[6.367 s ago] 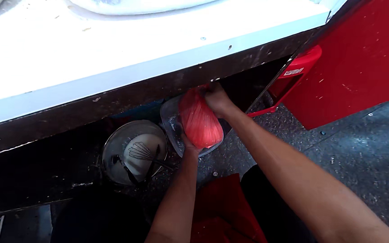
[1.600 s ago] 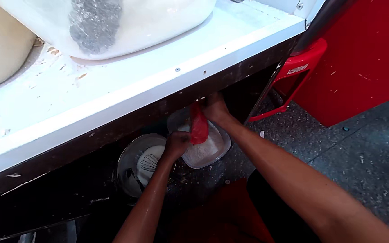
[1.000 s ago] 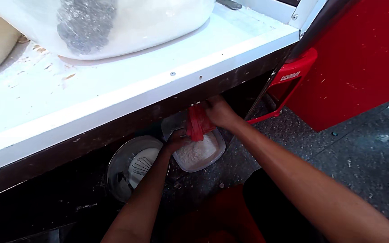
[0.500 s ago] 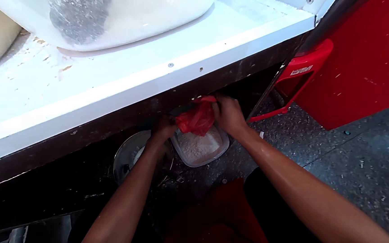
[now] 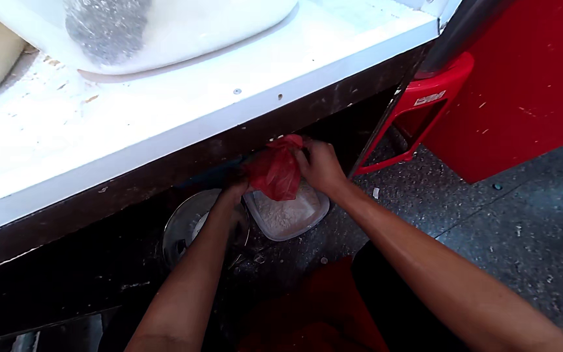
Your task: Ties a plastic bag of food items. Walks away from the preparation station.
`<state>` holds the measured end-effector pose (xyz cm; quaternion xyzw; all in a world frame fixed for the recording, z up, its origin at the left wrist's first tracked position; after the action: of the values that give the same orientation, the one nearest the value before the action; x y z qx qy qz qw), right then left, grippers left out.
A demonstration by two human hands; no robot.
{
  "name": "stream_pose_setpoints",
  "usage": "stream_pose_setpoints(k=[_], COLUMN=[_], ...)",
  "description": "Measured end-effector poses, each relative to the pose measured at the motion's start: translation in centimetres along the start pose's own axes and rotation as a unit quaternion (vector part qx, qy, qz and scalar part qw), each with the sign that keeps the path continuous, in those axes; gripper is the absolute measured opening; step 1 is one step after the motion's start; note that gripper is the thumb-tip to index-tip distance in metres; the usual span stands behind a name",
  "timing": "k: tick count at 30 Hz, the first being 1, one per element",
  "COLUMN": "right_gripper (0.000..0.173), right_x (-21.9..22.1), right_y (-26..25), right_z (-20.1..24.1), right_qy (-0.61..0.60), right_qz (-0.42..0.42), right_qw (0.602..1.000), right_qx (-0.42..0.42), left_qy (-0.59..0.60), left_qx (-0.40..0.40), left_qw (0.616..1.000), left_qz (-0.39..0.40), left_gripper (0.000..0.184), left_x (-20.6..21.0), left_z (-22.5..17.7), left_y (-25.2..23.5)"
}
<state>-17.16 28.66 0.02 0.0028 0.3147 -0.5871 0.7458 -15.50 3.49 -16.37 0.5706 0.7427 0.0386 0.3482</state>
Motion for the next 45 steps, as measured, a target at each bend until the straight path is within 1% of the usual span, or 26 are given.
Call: stream_pose_setpoints(k=[2,3,5,7,10,12,14,16,18,20,21,24,26,28,30,31,32,34,35,36,38,39,40,42,43,45], right_gripper=[0.024,0.024,0.025,0.026,0.021,0.021,0.02,0.023,0.025,0.029,0.031,0.04,0.036,0.039,0.036,0.033,0.033,0.037,0.04,0.042,0.042,0.04,0.04,0.043,0.042,0.033], right_x=[0.0,0.1,-0.3,-0.5,-1.1,-1.0,-1.4,-1.5,-1.8,-1.5,-1.5,-0.6,0.0,1.0,1.4,1.4,1.5,2.3,2.8,3.1,3.3,3.0,2.4,1.3,1.0,0.9], right_y=[-0.1,-0.1,0.2,0.0,-0.2,-0.3,-0.4,-0.5,-0.6,-0.4,-0.5,-1.1,-1.8,-2.4,-2.7,-2.8,-2.9,-2.6,-2.5,-2.4,-2.4,-2.4,-2.6,-3.1,-3.2,-3.2], right_z=[0.2,0.2,0.2,0.0,0.4,0.2,0.2,-0.1,0.0,-0.2,0.2,0.6,1.1,1.6,2.0,2.3,2.4,2.2,1.9,1.6,1.1,0.9,0.8,1.1,1.3,1.2], right_qy=[-0.008,-0.011,-0.013,0.013,0.031,0.036,0.028,0.023,0.024,0.016,0.002,-0.059,-0.111,-0.144,-0.188,-0.229,-0.274,-0.336,-0.354,-0.373,-0.404,-0.398,-0.364,-0.206,-0.132,-0.073], right_qz=[0.003,0.01,-0.008,-0.006,-0.017,-0.002,-0.026,-0.02,-0.023,-0.006,-0.01,0.005,-0.008,0.012,-0.001,-0.022,-0.041,-0.055,-0.056,-0.058,-0.07,-0.079,-0.085,-0.071,-0.055,-0.048], right_qw=[1.0,1.0,1.0,1.0,0.999,0.999,0.999,0.999,0.999,0.998,0.999,0.997,0.991,0.983,0.971,0.961,0.947,0.921,0.91,0.899,0.881,0.884,0.903,0.963,0.981,0.991], right_qx=[0.005,0.009,0.002,0.015,0.007,0.016,0.004,0.02,0.027,0.057,0.046,0.055,0.076,0.116,0.144,0.154,0.163,0.19,0.206,0.22,0.238,0.233,0.214,0.156,0.132,0.105], left_qy=[0.053,0.046,-0.036,-0.161,-0.33,-0.379,-0.365,-0.308,-0.247,-0.231,-0.217,-0.197,-0.199,-0.211,-0.224,-0.222,-0.221,-0.236,-0.248,-0.249,-0.264,-0.278,-0.299,-0.353,-0.38,-0.417], left_qx=[0.015,0.017,0.024,0.036,0.078,0.129,0.161,0.17,0.165,0.147,0.143,0.077,0.044,0.02,-0.011,-0.018,-0.014,0.021,0.038,0.054,0.079,0.09,0.1,0.116,0.119,0.138], left_qw=[0.998,0.997,0.998,0.986,0.941,0.916,0.916,0.934,0.954,0.96,0.964,0.977,0.978,0.977,0.968,0.966,0.968,0.971,0.968,0.967,0.96,0.955,0.948,0.928,0.917,0.898], left_qz=[0.04,0.06,0.044,0.001,-0.004,-0.012,-0.04,-0.058,-0.051,-0.056,-0.059,-0.04,-0.041,0.023,0.113,0.131,0.118,0.039,0.001,-0.023,-0.043,-0.045,-0.041,-0.018,-0.001,0.002], left_gripper=[0.043,0.044,0.042,0.031,0.028,0.026,0.023,0.026,0.026,0.02,0.019,0.046,0.046,0.049,0.071,0.087,0.101,0.113,0.112,0.102,0.063,0.044,0.033,0.024,0.027,0.03], left_x=[0.6,0.8,0.5,-0.3,-0.5,-0.4,-0.9,-1.2,-1.3,-1.3,-1.6,-2.0,-2.3,-1.3,0.8,1.9,2.9,4.0,4.1,4.0,3.6,3.2,2.7,1.8,1.3,0.3], left_z=[-0.6,-0.8,-1.4,-2.4,-4.1,-5.1,-6.0,-6.0,-5.7,-4.2,-3.7,-2.1,-2.3,-2.0,-0.7,0.4,1.2,2.3,2.3,1.9,0.9,0.5,0.1,-1.0,-1.6,-2.7], left_y=[-0.2,-0.2,-0.1,0.2,0.1,0.2,0.3,0.5,0.2,-0.2,-0.4,0.0,1.5,5.1,8.4,9.0,9.1,8.6,8.1,7.8,7.3,7.1,6.9,6.8,6.8,6.6])
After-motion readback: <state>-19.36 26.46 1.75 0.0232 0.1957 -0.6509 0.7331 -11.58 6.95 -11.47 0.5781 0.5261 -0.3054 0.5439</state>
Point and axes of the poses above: each hand's wrist, its own y-axis away from the middle knuckle, its own x-axis out of the palm, z = x × y, the point moved 8 cm from there along -y, towards the middle knuckle, and after that the axes turned 13 degrees about -y, right-handed, at the moved point
